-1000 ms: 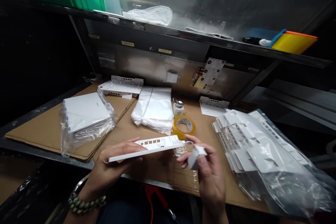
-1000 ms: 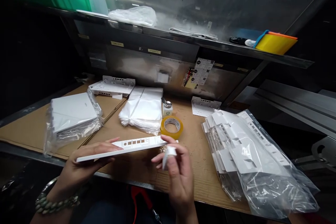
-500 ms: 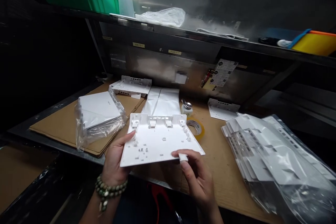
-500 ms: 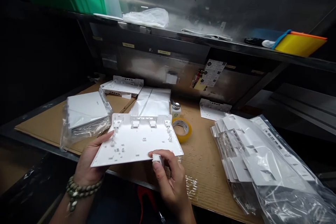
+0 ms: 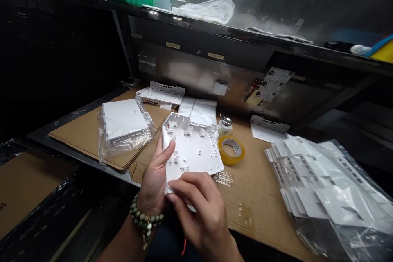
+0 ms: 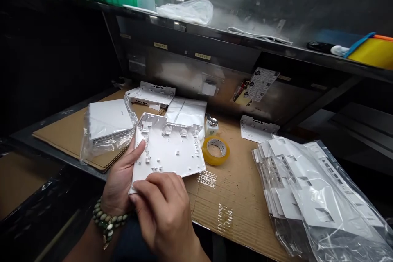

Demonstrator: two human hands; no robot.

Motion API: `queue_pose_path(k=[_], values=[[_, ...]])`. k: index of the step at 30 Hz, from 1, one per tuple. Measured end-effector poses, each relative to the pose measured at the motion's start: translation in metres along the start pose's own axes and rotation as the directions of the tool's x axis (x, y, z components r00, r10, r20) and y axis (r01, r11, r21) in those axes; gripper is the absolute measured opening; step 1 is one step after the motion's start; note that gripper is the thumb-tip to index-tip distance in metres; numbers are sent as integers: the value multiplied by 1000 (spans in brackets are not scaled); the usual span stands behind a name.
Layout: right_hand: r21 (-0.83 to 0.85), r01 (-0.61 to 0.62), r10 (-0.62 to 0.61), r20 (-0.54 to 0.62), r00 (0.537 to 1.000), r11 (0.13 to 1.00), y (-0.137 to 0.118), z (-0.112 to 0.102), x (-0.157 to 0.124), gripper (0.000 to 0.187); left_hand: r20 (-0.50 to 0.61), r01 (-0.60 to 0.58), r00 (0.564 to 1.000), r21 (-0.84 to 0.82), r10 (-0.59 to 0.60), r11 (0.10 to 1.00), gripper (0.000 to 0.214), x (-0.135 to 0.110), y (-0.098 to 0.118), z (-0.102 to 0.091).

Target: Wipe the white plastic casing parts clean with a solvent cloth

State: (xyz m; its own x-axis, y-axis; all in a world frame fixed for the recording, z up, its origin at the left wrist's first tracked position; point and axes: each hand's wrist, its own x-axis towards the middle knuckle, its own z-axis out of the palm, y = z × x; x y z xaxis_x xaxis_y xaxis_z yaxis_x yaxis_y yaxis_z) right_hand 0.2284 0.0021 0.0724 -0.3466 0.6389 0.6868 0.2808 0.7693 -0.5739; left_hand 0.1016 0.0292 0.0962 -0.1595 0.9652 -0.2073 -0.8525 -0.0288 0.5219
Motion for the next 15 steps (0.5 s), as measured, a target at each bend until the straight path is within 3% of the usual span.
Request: queue_pose_path(k=[5, 11, 15], values=[[-76, 22, -18, 57, 998, 997, 2, -7, 0, 21, -9, -46, 999, 5, 46, 999, 62, 0, 1, -2], [-66, 45, -46, -8, 999, 997, -3, 3, -1, 23, 7, -18, 1000, 27, 18, 999, 62, 1, 0, -4], [-148, -55, 51, -27, 998, 987, 22, -18, -12, 23, -134, 19, 991, -3, -19, 1000, 57, 7, 18, -19]])
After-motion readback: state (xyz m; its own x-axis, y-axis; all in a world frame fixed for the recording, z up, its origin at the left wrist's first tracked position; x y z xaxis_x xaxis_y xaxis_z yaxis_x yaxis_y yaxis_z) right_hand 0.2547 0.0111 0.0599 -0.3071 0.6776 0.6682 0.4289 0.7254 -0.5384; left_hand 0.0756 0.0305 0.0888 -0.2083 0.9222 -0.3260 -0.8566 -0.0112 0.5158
